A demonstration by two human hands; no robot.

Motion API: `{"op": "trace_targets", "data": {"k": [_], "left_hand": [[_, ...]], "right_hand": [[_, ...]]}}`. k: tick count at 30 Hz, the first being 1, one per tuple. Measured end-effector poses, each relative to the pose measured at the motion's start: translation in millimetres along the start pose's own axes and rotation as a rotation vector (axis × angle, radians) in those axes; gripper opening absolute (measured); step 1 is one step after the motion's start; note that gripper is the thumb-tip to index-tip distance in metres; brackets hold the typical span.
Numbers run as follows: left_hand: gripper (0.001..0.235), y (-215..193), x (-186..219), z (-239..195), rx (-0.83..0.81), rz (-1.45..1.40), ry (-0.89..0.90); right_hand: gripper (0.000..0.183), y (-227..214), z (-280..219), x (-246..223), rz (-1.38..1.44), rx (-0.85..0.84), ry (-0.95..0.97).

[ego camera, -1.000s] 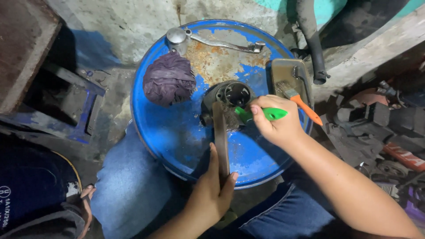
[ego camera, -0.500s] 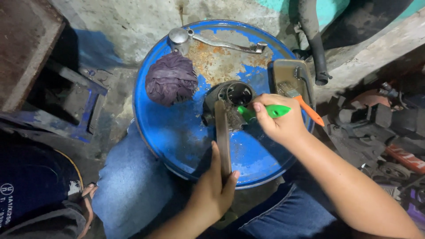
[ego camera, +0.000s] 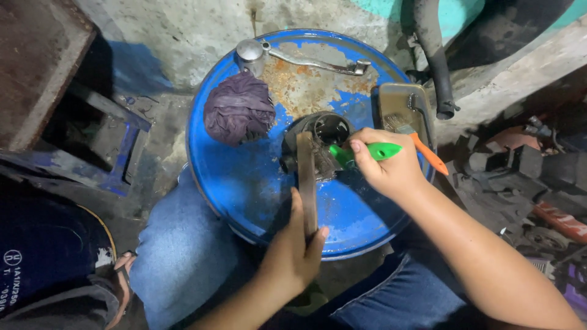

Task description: Scrubbing and scraping dirt from the cooling fins of a motorcycle cylinder block using a brush and a wooden stick.

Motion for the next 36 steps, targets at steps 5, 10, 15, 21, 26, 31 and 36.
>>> {"op": "trace_targets", "data": {"k": [5, 10, 15, 21, 26, 31, 36], "left_hand": [[0.110, 9.0, -10.1, -0.4, 0.023, -0.011, 0.075], [0.117, 12.3, -8.4, -9.3, -0.070, 0.093, 0.013], [0.108, -6.8, 9.0, 12.1, 0.043, 0.060, 0.045], [0.110, 5.9, 1.1, -3.6, 0.001, 0.077, 0.031], [0.111, -2.9, 2.9, 4.3, -0.019, 0.083, -0.038], [0.103, -14.8, 4.1, 21.8, 0.205, 0.083, 0.227], [0.106, -8.1, 13.5, -5.7, -0.040, 0.143, 0.031]], "right_hand": [[0.040, -1.1, 2.0, -4.3, 0.024, 0.003, -0.019], [0.042, -1.9, 1.3, -0.2, 0.028, -0.013, 0.034], [0.040, 1.3, 3.2, -5.5, 0.037, 0.027, 0.013], [0.039, 5.3, -5.4, -8.4, 0.026, 0.075, 0.024], [0.041, 7.6, -5.6, -5.9, 0.023, 0.083, 0.053], [0.031, 2.3, 4.2, -8.2, 0.144, 0.146, 0.048], [0.042, -19.7, -1.8, -6.1, 0.141, 0.164, 0.099]]}}
Point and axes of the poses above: each hand's wrist, its own z-axis towards the middle knuckle, its own y-axis out of the palm, x = y × z, the point moved 2 cm from there along z, towards the middle knuckle, and after that the axes turned 7 degrees about x, right-handed, at the moved point
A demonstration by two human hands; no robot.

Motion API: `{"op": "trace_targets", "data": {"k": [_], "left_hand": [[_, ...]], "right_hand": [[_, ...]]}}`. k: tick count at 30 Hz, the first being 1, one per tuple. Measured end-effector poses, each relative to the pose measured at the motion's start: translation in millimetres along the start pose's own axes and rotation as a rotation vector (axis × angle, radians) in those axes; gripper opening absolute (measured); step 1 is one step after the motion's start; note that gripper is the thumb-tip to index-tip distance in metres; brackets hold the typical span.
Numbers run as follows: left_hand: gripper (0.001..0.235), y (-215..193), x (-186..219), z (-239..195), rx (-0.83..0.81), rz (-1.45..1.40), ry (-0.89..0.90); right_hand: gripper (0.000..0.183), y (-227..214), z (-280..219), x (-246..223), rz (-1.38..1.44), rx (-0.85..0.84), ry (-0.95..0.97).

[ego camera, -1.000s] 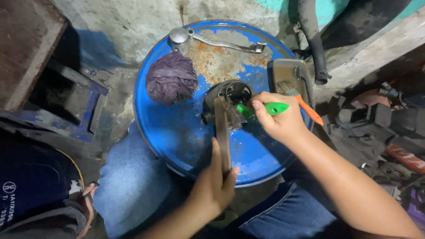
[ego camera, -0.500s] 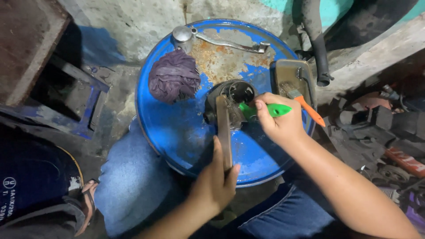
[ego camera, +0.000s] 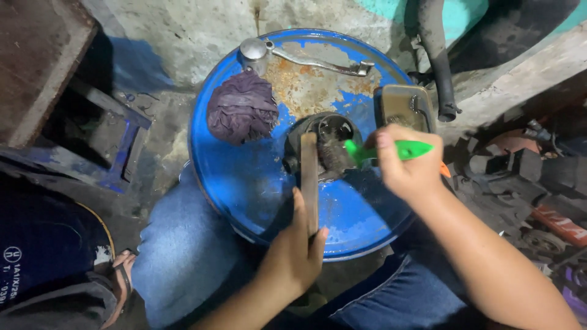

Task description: Scrubbing and scraping dirt from the cooling fins of a motorcycle cylinder block using a brush and a wooden stick.

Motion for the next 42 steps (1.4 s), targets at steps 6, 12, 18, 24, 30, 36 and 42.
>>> {"op": "trace_targets", "data": {"k": [6, 12, 18, 24, 30, 36, 42], "left_hand": [[0.105, -13.7, 2.4, 16.5, 0.053, 0.063, 0.039], [0.101, -20.1, 12.5, 24.7, 0.080, 0.033, 0.067], [0.100, -12.3, 11.0, 8.6, 0.061, 0.006, 0.078], [0.102, -8.4, 2.8, 26.2, 0.146, 0.034, 0.098], [0.098, -8.9, 8.0, 19.7, 0.193, 0.005, 0.188], [0.099, -1.6, 1.9, 12.9, 0.165, 0.085, 0.125], [0.105, 16.1, -22.7, 51.8, 0.330, 0.107, 0.282]], "right_hand": [[0.054, -44.8, 12.2, 56.2, -0.068, 0.276, -0.045], [0.043, -77.5, 41.2, 73.1, -0.278, 0.287, -0.084], [0.026, -74.7, 43.5, 83.8, -0.501, 0.084, 0.148], [0.020, -65.0, 44.9, 107.7, -0.616, -0.036, 0.075], [0.044, -47.7, 40.8, 113.1, -0.649, -0.197, 0.143], [0.067, -41.0, 41.7, 105.5, -0.679, -0.395, 0.336], [0.079, -38.6, 41.9, 95.8, -0.725, -0.433, 0.413]]}}
Point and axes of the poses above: each hand's wrist, its own z-axis towards the middle knuckle, its own y-axis out of the palm, x = y × z, the point moved 2 cm from there along z, towards the middle knuckle, and after that the axes turned 7 degrees about x, right-handed, at the moved point
